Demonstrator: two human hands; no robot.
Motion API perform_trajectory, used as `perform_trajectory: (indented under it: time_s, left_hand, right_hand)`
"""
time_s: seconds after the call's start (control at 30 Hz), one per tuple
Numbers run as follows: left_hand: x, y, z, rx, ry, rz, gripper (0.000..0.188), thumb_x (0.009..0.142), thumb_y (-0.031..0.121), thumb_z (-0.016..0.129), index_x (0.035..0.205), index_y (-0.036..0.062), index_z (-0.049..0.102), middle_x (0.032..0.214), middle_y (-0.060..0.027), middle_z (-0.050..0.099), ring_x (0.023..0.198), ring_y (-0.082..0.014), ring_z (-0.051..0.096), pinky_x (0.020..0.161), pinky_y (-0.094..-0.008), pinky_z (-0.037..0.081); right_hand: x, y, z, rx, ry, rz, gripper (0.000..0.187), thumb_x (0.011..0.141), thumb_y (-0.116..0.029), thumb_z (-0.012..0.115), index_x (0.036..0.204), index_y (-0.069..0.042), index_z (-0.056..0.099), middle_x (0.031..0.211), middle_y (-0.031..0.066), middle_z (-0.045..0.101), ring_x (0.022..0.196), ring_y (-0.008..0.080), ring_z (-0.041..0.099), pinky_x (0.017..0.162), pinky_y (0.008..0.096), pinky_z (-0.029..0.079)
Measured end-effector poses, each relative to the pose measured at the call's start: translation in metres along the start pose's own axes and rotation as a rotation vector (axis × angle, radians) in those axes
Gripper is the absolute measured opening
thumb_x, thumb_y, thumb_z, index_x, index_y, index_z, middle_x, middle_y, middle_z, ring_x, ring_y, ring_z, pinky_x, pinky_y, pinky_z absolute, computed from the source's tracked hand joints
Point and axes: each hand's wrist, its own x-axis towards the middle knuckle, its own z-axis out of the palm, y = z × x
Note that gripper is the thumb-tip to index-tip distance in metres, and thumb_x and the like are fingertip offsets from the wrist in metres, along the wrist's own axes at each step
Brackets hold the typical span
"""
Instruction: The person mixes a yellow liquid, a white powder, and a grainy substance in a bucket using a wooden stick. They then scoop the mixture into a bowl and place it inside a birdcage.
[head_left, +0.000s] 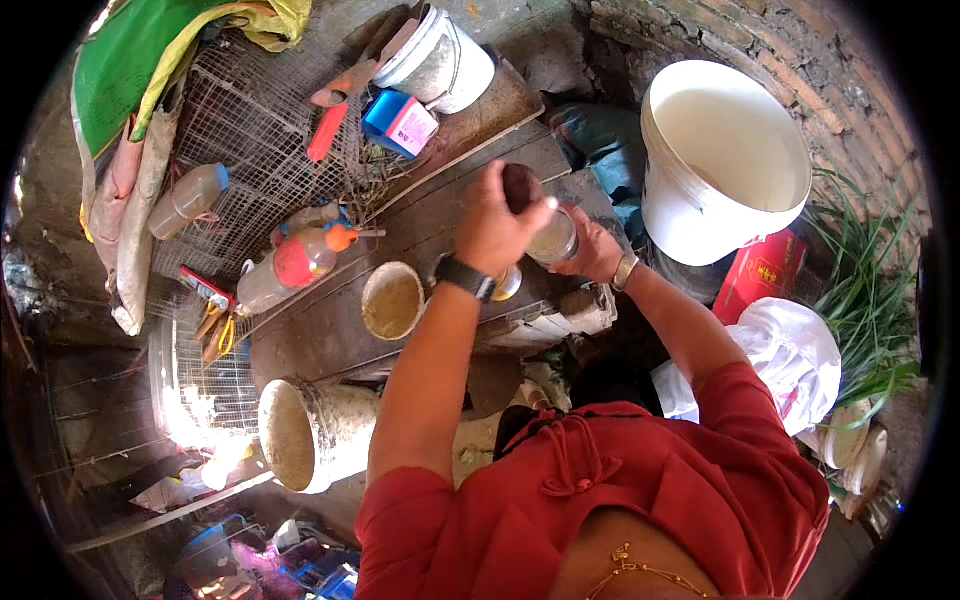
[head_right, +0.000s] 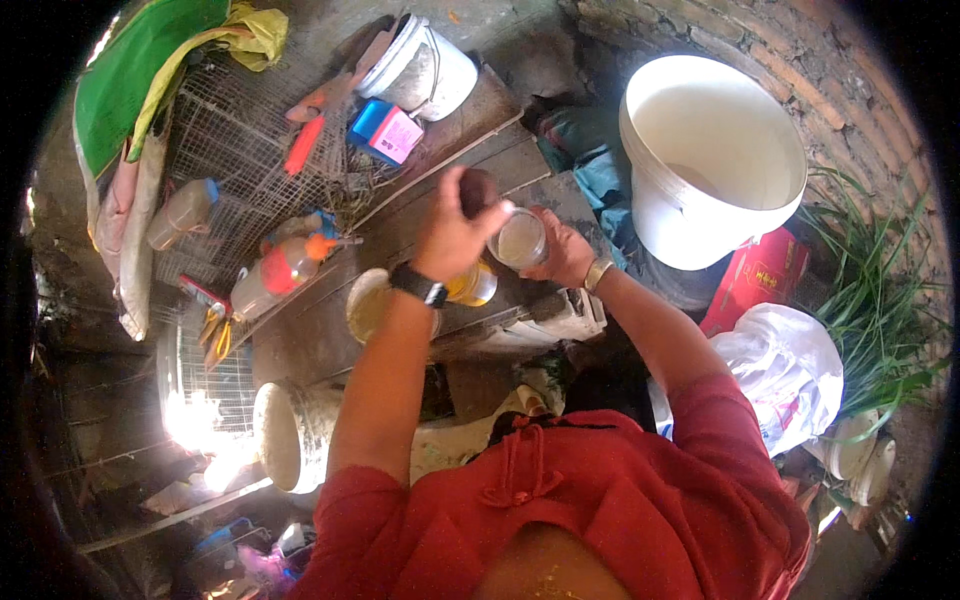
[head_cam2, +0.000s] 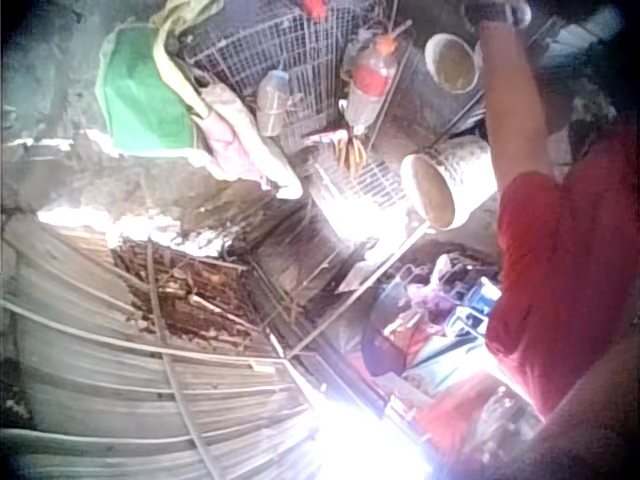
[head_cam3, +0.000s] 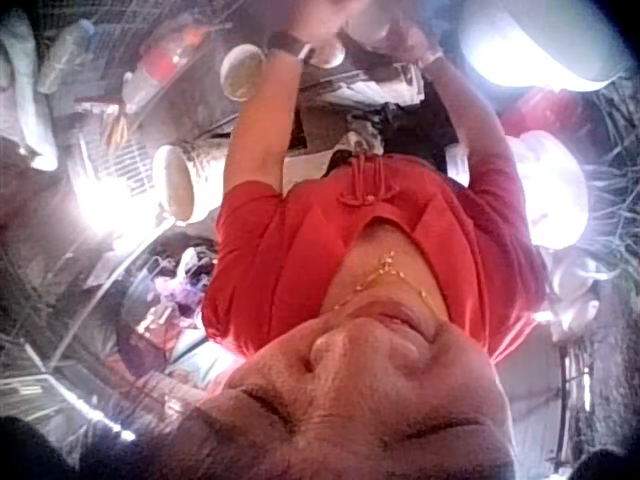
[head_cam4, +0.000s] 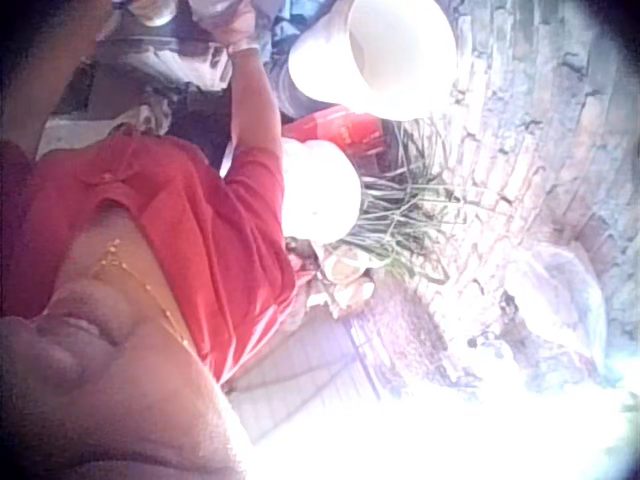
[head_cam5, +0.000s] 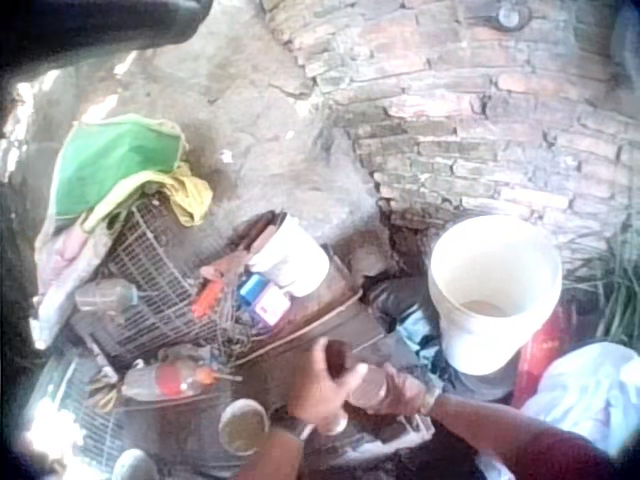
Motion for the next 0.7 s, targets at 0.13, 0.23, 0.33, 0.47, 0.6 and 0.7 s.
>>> perform_trajectory:
  time_s: [0.13, 0.23, 0.33, 0.47, 0.6, 0.7]
  left_hand:
    - [-0.053, -0.01, -0.057, -0.255, 0.109, -0.087, 0.069, 0.077, 0.027, 0.071, 0.128, -0.0024, 0.036, 0.111, -0.016, 0.053, 0.099, -0.0245, 0.054, 0.087, -0.0345, 0.044]
    - [-0.139, -0.026, -0.084, -0.246, 0.115, -0.249, 0.068, 0.079, 0.016, 0.069, 0.133, 0.0004, 0.031, 0.122, -0.014, 0.046, 0.11, -0.0213, 0.047, 0.093, -0.0332, 0.039]
    - [-0.227, -0.039, -0.092, -0.322, 0.17, -0.429, 0.065, 0.081, 0.011, 0.065, 0.134, 0.0019, 0.03, 0.121, -0.0123, 0.046, 0.109, -0.0205, 0.046, 0.093, -0.0337, 0.039]
    - [-0.32, -0.052, -0.097, -0.435, 0.238, -0.746, 0.061, 0.084, 0.012, 0.063, 0.135, 0.0035, 0.03, 0.096, -0.005, 0.051, 0.074, -0.0112, 0.048, 0.061, -0.0251, 0.042]
    - [-0.384, -0.065, -0.105, -0.396, 0.33, -0.8, 0.058, 0.085, 0.013, 0.061, 0.134, 0.0037, 0.031, 0.09, -0.0057, 0.053, 0.072, -0.0118, 0.048, 0.062, -0.0258, 0.043]
    - [-0.412, -0.077, -0.11, -0.413, 0.371, -0.865, 0.057, 0.085, 0.014, 0.061, 0.134, 0.004, 0.032, 0.087, -0.0057, 0.053, 0.07, -0.012, 0.048, 0.061, -0.0261, 0.043]
  right_hand:
    - [-0.008, -0.029, -0.011, -0.042, 0.161, -0.174, 0.105, 0.059, -0.03, 0.083, 0.139, -0.004, 0.02, 0.135, 0.0197, 0.037, 0.122, 0.0334, 0.042, 0.101, 0.0381, 0.035]
    - [-0.009, -0.059, -0.015, -0.117, 0.373, -0.379, 0.077, 0.064, -0.02, 0.078, 0.13, -0.007, 0.04, 0.122, 0.0173, 0.047, 0.108, 0.0339, 0.051, 0.093, 0.0386, 0.042]
    - [0.009, -0.095, 0.002, -0.087, 0.281, -0.507, 0.045, 0.07, -0.015, 0.071, 0.113, -0.008, 0.057, 0.101, 0.015, 0.055, 0.093, 0.0332, 0.055, 0.08, 0.0401, 0.048]
    - [0.056, -0.117, 0.046, -0.522, 0.114, -0.484, 0.032, 0.076, -0.021, 0.064, 0.105, -0.009, 0.06, 0.099, 0.0141, 0.057, 0.09, 0.0321, 0.058, 0.075, 0.0388, 0.048]
    - [0.072, -0.109, 0.084, -0.666, 0.0, -0.358, 0.019, 0.076, -0.023, 0.061, 0.09, -0.01, 0.062, 0.092, 0.0125, 0.06, 0.084, 0.0316, 0.06, 0.07, 0.0416, 0.049]
    - [0.058, -0.104, 0.103, -0.556, -0.116, -0.435, 0.013, 0.073, -0.018, 0.057, 0.077, -0.008, 0.064, 0.077, 0.0134, 0.064, 0.071, 0.0329, 0.062, 0.067, 0.0421, 0.05]
